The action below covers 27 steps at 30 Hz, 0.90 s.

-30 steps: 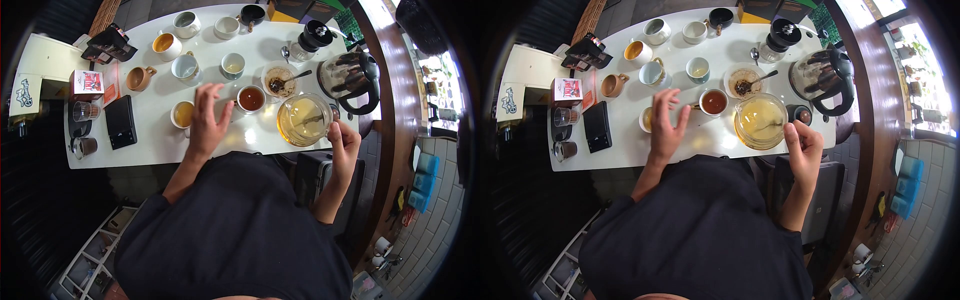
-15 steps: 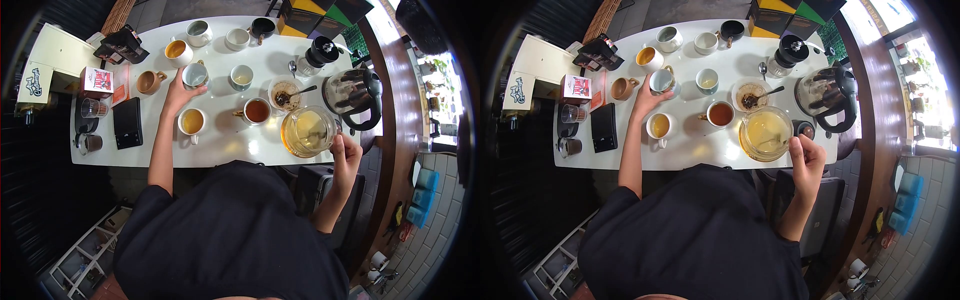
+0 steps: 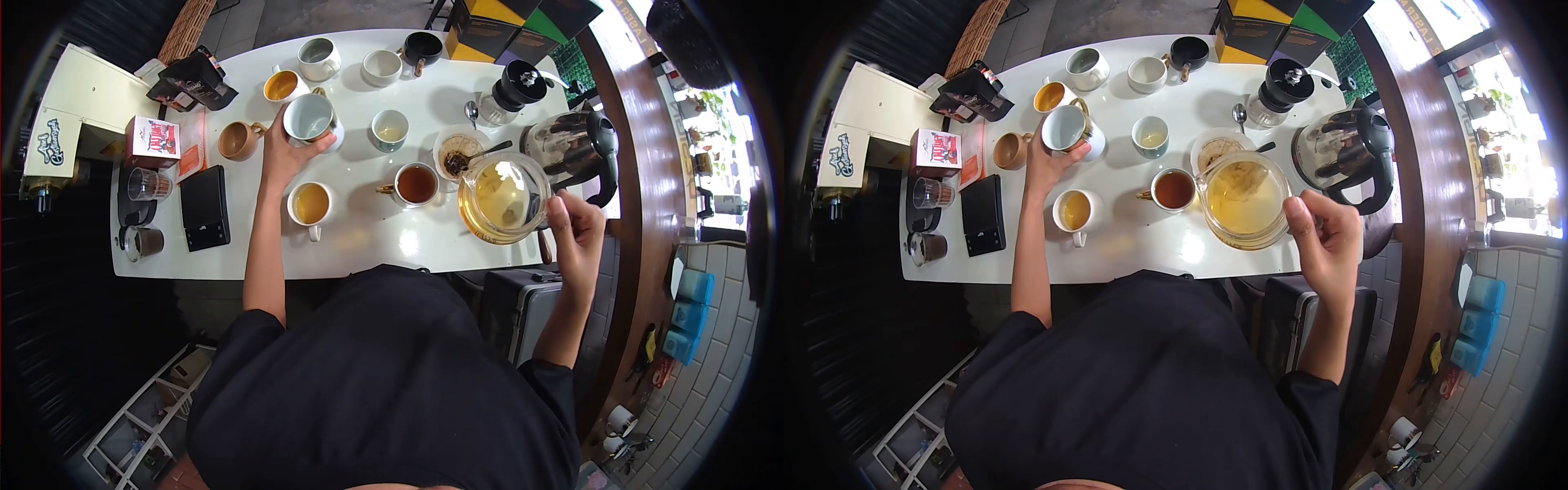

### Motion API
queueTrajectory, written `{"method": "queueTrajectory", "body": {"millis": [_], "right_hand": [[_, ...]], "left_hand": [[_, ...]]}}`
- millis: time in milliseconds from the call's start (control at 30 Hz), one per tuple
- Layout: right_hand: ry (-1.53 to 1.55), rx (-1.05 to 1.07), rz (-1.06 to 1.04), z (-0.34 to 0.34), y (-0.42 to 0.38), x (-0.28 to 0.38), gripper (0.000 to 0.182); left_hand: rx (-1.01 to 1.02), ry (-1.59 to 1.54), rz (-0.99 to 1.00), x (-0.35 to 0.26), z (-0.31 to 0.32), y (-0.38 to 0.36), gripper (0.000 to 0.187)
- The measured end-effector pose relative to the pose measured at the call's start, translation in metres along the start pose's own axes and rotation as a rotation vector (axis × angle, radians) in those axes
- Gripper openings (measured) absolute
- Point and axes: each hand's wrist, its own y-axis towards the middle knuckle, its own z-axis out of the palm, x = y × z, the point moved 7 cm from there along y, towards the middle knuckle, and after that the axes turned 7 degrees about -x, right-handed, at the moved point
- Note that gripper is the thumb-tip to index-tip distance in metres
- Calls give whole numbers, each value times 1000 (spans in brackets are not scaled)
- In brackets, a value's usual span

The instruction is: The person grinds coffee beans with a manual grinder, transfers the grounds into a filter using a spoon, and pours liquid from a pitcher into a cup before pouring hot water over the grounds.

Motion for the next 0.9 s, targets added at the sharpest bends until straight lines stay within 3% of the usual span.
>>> {"method": "queueTrajectory", "body": {"millis": [100, 167, 333, 567, 633, 767, 900], "right_hand": [[-7, 58, -68, 2, 15, 18, 47], [-70, 100, -119, 3, 26, 37, 47], [-222, 298, -185, 13, 39, 77, 45], [-414, 462, -306, 51, 41, 119, 35], [-458, 565, -425, 64, 38, 123, 34], [-536, 679, -561, 81, 35, 128, 31], [-591, 729, -563, 90, 34, 130, 32]], "left_hand": [[-15, -61, 66, -50, 2, -13, 70], [46, -190, 214, -82, 11, -24, 70], [120, -53, 374, -126, 30, -58, 76], [203, -169, 355, -126, 54, -82, 77], [200, -141, 440, -130, 57, -85, 78], [231, -126, 403, -132, 57, -90, 79], [254, -139, 333, -126, 59, -91, 80]]}}
